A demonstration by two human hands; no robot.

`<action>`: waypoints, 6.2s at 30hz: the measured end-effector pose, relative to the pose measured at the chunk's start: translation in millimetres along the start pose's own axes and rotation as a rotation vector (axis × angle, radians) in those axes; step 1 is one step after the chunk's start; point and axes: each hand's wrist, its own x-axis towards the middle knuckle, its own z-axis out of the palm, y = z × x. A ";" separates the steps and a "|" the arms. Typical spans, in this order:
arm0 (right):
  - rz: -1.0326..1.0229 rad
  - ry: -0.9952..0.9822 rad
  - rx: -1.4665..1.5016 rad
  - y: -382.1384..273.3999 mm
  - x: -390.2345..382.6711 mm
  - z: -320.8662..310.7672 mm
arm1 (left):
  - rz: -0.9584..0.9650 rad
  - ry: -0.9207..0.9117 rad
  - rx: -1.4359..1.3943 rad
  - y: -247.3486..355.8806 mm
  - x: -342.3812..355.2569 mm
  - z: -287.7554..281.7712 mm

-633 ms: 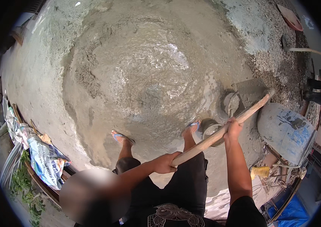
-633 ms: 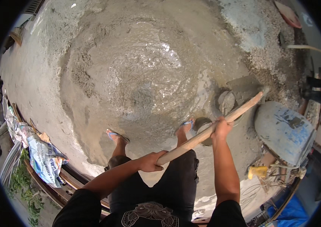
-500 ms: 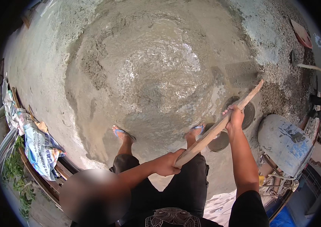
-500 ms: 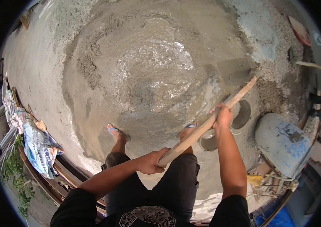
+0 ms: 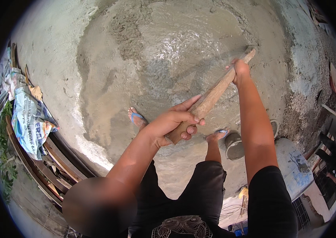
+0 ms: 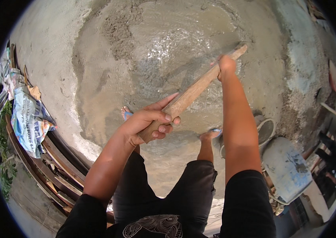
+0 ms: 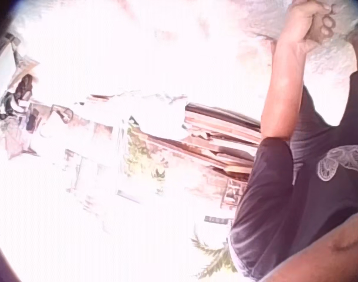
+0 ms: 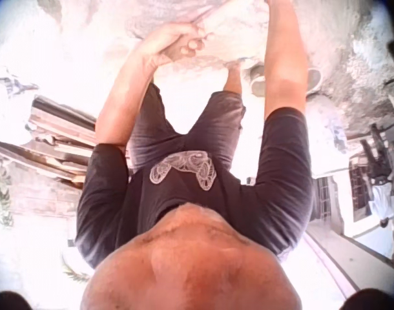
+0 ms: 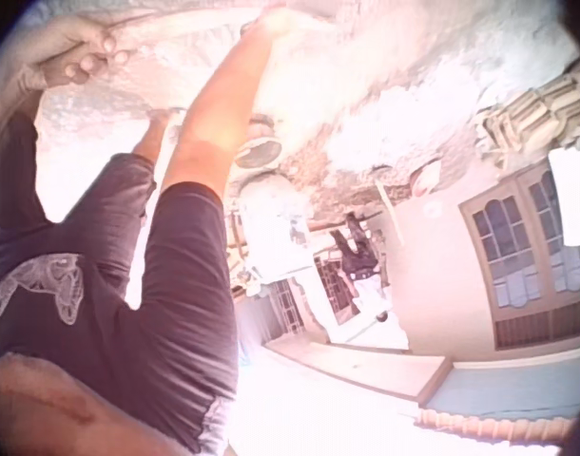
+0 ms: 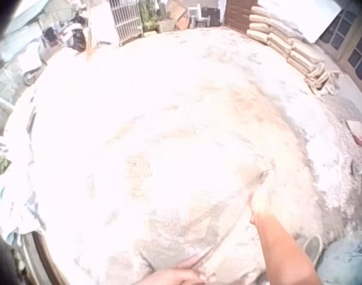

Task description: The person uses a hoe to mix wet concrete on the ground, repeatedly turning and folding the material to achieve a uniform consistency. The person occasionally pauses to adjust position or retrieve a bucket, then resumes mixing.

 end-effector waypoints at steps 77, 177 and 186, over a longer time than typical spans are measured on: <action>-0.394 -0.140 -0.117 -98.8 75.7 43.9 | 0.315 -0.184 0.271 -25.3 188.5 -42.6; -0.378 -0.340 -0.356 -50.0 -9.1 111.1 | 0.501 0.025 0.286 -64.4 98.4 -42.5; -0.309 -0.479 -0.837 -6.5 -71.3 167.1 | 0.482 0.146 -0.054 -75.2 15.6 25.5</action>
